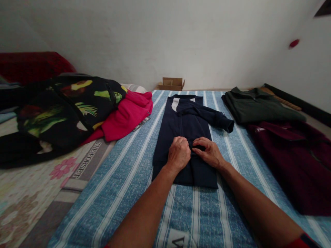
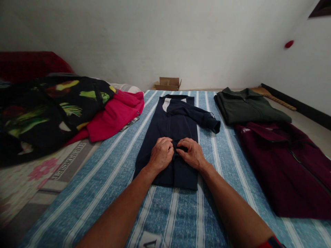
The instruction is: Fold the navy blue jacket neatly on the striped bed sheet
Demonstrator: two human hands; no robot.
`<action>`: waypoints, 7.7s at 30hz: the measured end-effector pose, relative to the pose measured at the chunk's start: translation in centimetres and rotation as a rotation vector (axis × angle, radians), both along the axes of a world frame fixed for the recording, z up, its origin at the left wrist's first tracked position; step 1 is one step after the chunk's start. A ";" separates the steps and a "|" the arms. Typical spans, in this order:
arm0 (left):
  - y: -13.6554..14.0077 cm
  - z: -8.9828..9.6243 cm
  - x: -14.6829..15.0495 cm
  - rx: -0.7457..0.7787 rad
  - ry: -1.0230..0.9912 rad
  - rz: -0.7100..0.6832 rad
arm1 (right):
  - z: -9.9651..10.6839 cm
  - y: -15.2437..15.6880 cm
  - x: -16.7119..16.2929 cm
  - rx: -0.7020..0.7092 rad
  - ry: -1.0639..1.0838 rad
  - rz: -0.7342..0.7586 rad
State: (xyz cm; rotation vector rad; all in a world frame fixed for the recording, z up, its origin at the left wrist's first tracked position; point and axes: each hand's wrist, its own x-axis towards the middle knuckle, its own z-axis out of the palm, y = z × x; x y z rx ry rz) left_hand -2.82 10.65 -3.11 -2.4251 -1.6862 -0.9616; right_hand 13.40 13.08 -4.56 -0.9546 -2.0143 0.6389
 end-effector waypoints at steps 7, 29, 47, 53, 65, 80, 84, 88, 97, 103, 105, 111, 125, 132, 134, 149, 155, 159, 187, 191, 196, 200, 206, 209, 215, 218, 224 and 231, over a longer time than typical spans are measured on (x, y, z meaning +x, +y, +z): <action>0.0 0.1 -0.1 -0.015 0.020 -0.006 | 0.0 0.0 0.0 -0.006 0.008 0.000; 0.1 -0.1 -0.2 0.004 -0.007 -0.005 | 0.0 0.0 -0.1 0.015 0.008 0.012; -0.1 0.2 -0.4 0.017 -0.027 -0.001 | -0.1 -0.1 -0.5 -0.003 0.026 0.003; -0.1 0.0 -0.5 0.029 -0.029 0.007 | -0.3 0.0 -0.6 -0.014 0.021 0.008; 0.0 -0.5 -0.6 0.047 -0.020 0.014 | -0.3 0.0 -0.6 -0.024 0.023 0.013; 0.0 -0.6 -0.6 0.030 -0.019 0.006 | -0.3 0.1 -0.6 -0.029 0.023 0.016; 0.1 -0.5 -0.6 0.029 -0.010 0.012 | -0.3 0.1 -0.7 -0.026 0.025 0.012; 0.0 -0.5 -0.6 0.026 -0.001 0.011 | -0.3 0.0 -0.7 -0.016 0.026 0.006; 0.1 -0.5 -0.4 0.002 0.013 0.018 | -0.5 0.1 -0.3 0.012 0.038 0.002; 0.2 -0.3 -0.1 -0.038 0.017 0.022 | -0.3 0.2 0.0 -0.022 0.060 0.003; 0.2 -0.3 -0.1 -0.043 0.015 0.020 | -0.3 0.1 0.0 -0.028 0.063 0.001; 0.1 -0.2 -0.1 -0.051 0.003 0.017 | -0.2 0.1 0.1 -0.031 0.069 0.011; 0.1 -0.1 -0.1 -0.069 -0.012 0.018 | 0.0 0.0 0.0 -0.053 0.053 0.002; 0.0 -0.2 -0.1 -0.070 -0.019 0.025 | -0.1 0.1 0.0 -0.045 0.049 0.002; 0.0 -0.1 -0.1 -0.075 -0.020 0.023 | -0.1 0.1 0.0 -0.043 0.051 0.000; 0.0 -0.1 -0.2 -0.069 -0.017 0.021 | 0.1 0.0 0.0 -0.052 0.047 0.005; 0.0 -0.1 -0.2 -0.059 -0.005 0.020 | -0.1 0.0 0.0 -0.044 0.052 0.003; 0.1 -0.1 -0.2 -0.068 -0.004 0.020 | -0.1 0.1 -0.1 -0.029 0.043 0.006; 0.0 -0.6 -0.9 0.001 -0.029 0.021 | -0.8 0.3 -0.7 -0.028 0.020 0.022; 0.1 -0.7 -1.1 0.002 -0.021 0.021 | -1.1 0.4 -0.9 -0.032 0.031 0.015; -0.1 -0.5 -1.2 -0.021 -0.036 0.023 | -0.9 0.2 -1.1 -0.039 0.024 0.007; -0.2 -0.6 -1.2 -0.032 -0.058 0.030 | -0.7 0.2 -1.1 -0.048 0.025 0.015; -0.2 -0.6 -1.3 -0.029 -0.072 0.017 | -0.7 0.2 -1.2 -0.067 0.019 0.008; -0.3 -0.6 -1.4 -0.023 -0.071 0.016 | -0.6 0.1 -1.2 -0.074 0.024 0.012; -0.2 -0.9 -1.5 -0.012 -0.061 0.014 | -0.7 0.2 -1.3 -0.075 0.024 0.011; -0.2 -1.0 -1.5 -0.004 -0.055 0.015 | -0.9 0.3 -1.3 -0.068 0.026 0.012; -0.2 -1.0 -1.5 0.001 -0.038 0.009 | -0.9 0.2 -1.4 -0.073 0.020 0.004; -0.2 -0.8 -1.6 0.004 -0.044 0.007 | -0.7 0.2 -1.4 -0.075 0.011 -0.001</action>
